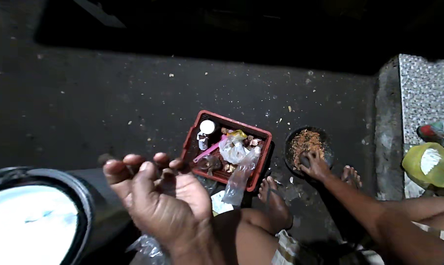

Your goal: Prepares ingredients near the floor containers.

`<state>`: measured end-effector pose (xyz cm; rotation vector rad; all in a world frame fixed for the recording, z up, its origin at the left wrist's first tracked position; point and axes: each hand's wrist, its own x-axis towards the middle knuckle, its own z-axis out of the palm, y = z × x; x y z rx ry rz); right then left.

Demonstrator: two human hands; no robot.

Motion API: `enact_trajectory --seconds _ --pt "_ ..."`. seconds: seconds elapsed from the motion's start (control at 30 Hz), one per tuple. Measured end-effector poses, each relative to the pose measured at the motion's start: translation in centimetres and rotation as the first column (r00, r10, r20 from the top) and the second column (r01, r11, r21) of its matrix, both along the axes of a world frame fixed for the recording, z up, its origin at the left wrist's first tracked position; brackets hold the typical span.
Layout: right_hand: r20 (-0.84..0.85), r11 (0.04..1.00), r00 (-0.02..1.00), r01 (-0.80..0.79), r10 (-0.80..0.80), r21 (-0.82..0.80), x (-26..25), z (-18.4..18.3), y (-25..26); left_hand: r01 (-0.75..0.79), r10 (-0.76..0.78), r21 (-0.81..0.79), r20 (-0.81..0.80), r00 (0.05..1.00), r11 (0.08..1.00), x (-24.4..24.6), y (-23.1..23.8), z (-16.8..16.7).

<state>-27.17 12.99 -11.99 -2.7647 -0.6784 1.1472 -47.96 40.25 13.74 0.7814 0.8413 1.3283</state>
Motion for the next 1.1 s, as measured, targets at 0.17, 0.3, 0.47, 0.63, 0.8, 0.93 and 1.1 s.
enact_trajectory --seconds 0.17,0.3,0.47,0.63,0.8,0.93,1.1 --pt "-0.274 0.841 0.846 0.512 -0.458 0.174 8.0 1.8 2.5 0.024 -0.024 0.009 -0.025 0.999 1.0 0.9 0.2 0.2" --pt "-0.19 0.805 0.832 0.553 -0.521 0.214 8.3 0.4 4.2 0.031 -0.031 -0.009 -0.014 0.999 0.999 0.4 0.1 -0.1" --pt "-0.075 0.996 0.994 -0.078 0.076 -0.03 1.3 0.4 3.7 0.048 -0.047 -0.015 0.009 0.999 0.999 0.5 0.5 -0.1" --pt "0.082 0.998 0.995 0.063 -0.061 -0.018 3.9 0.5 3.0 0.052 -0.052 -0.045 0.001 0.999 0.998 0.7 0.4 -0.1" --pt "0.003 0.971 0.971 0.238 -0.238 -0.003 4.3 0.9 3.9 0.075 -0.074 -0.013 0.037 0.997 0.997 0.2 0.5 -0.1" --pt "0.017 0.998 1.0 -0.021 0.022 -0.056 0.2 0.0 1.5 0.052 -0.051 -0.032 0.018 0.999 0.998 0.7 0.3 0.0" --pt "-0.231 0.774 0.803 0.593 -0.549 0.22 6.4 1.0 2.9 0.071 -0.071 -0.034 0.013 0.997 0.997 1.1 0.1 0.1"
